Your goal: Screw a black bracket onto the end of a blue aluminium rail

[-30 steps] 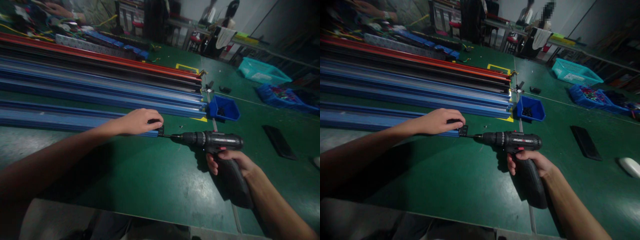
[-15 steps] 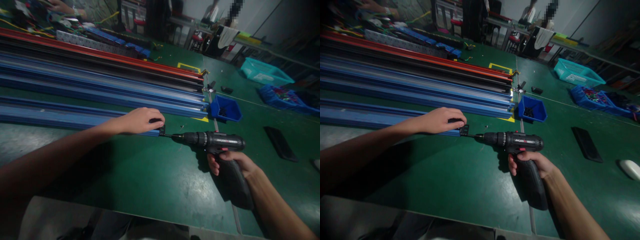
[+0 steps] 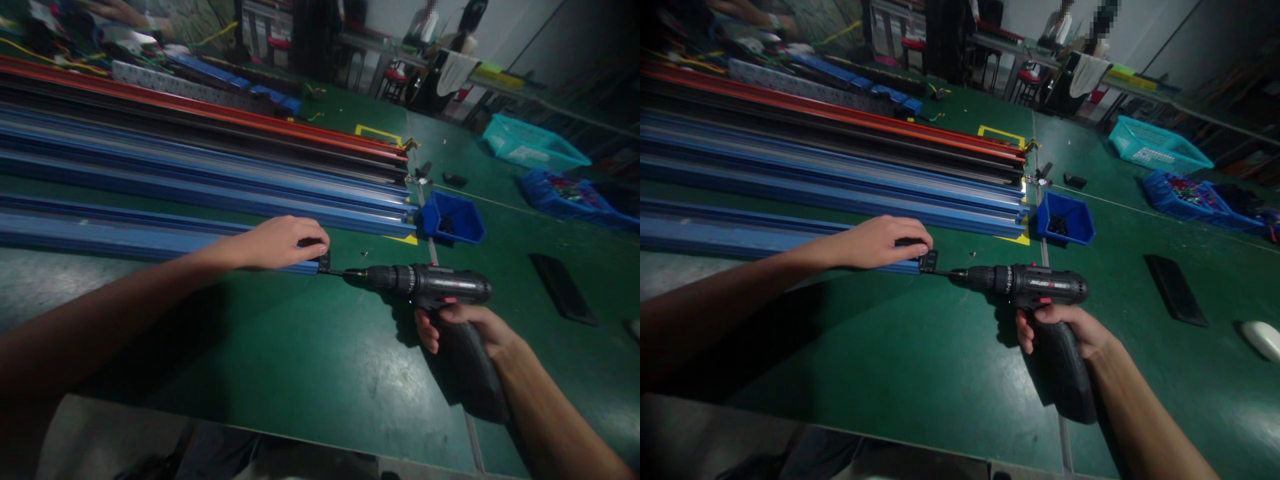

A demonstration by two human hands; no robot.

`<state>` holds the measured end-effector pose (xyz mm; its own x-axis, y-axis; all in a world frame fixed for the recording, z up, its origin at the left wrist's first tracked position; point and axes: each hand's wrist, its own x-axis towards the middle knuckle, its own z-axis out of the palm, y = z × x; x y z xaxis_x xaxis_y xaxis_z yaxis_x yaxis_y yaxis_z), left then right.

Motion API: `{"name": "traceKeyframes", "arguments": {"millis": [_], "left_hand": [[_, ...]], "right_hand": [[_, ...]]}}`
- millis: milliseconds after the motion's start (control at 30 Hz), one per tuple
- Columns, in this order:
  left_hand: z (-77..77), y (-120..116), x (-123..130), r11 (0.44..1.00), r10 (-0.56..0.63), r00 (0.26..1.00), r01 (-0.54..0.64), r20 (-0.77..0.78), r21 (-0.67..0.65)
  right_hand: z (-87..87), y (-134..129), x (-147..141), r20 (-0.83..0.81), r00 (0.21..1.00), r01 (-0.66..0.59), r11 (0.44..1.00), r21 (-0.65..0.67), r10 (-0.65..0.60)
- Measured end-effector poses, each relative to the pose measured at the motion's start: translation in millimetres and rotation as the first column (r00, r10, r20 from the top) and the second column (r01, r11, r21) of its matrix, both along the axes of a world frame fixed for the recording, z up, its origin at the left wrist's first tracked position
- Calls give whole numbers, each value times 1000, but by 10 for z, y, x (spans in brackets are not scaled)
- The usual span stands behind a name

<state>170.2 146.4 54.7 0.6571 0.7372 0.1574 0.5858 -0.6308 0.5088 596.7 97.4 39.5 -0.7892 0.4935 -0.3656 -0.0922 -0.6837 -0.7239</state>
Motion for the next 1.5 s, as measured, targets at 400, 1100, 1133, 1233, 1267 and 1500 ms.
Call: {"name": "traceKeyframes", "arguments": {"millis": [400, 1100, 1133, 1233, 1267, 1500], "left_hand": [[1, 2, -2, 1000, 5, 1000, -5, 6, 6], [0, 2, -1, 1000, 8, 1000, -8, 7, -13], [0, 2, -1, 1000, 8, 1000, -8, 7, -12], [3, 4, 2, 1000, 3, 1000, -3, 7, -8], [4, 4, 3, 1000, 2, 1000, -2, 6, -6], [0, -6, -6, 1000, 9, 1000, -9, 12, -10]], "right_hand": [[-11, -2, 16, 6, 1000, -6, 1000, -2, 6], [8, 9, 17, 19, 1000, -10, 1000, 14, 10], [10, 7, 17, 21, 1000, -5, 1000, 13, 5], [13, -1, 16, 37, 999, 2, 1000, 6, -2], [12, -2, 15, 42, 999, 2, 1000, 4, -2], [-10, 4, 15, 23, 1000, -7, 1000, 3, 7]]}}
